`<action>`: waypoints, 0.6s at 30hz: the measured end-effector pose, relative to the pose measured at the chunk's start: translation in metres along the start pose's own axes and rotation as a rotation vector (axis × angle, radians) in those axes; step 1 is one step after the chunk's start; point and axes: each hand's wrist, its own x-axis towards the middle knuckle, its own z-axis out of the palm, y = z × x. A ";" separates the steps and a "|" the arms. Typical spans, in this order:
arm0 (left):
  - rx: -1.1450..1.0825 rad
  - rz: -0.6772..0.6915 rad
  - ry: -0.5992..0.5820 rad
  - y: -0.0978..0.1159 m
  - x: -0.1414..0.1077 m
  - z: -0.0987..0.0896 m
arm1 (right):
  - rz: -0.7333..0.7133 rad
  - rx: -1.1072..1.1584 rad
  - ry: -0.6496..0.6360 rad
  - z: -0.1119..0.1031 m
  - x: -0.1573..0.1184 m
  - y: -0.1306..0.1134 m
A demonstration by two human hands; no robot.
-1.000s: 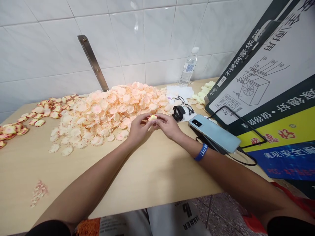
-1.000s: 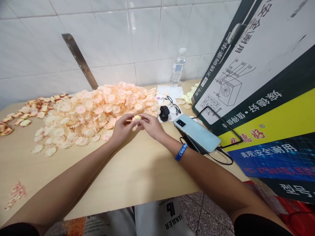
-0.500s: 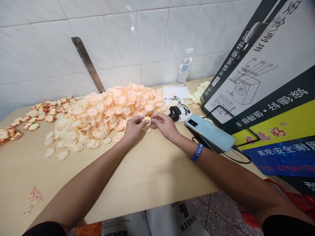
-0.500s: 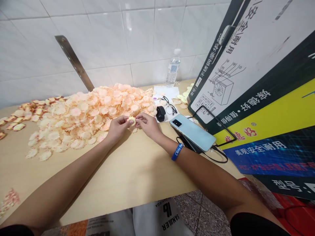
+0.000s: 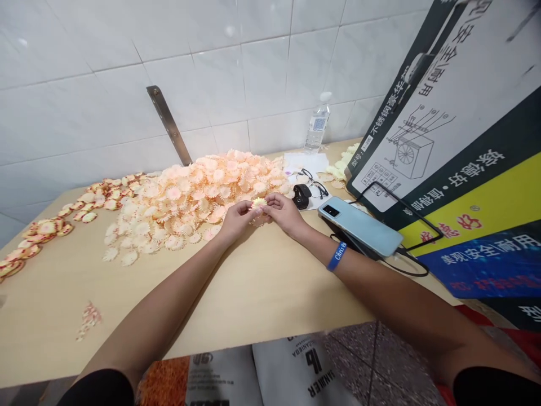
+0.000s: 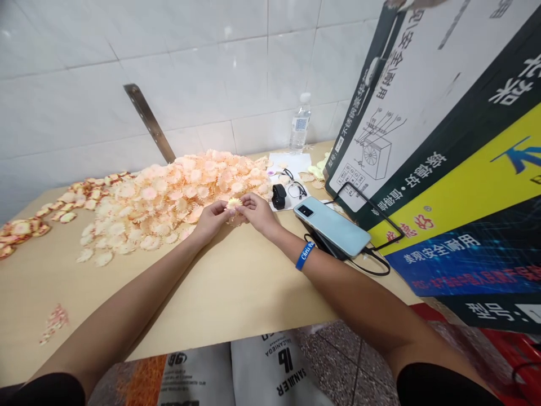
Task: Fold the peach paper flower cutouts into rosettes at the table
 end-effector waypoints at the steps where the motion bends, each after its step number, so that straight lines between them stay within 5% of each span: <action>1: -0.005 0.000 -0.014 0.000 0.000 0.000 | 0.015 0.011 0.009 0.000 0.000 0.000; 13: 0.286 0.157 0.081 -0.007 -0.003 0.006 | 0.071 0.088 0.049 -0.002 0.000 -0.009; 18: 0.236 0.157 0.117 -0.009 -0.002 0.006 | 0.133 0.083 0.007 -0.001 -0.004 -0.016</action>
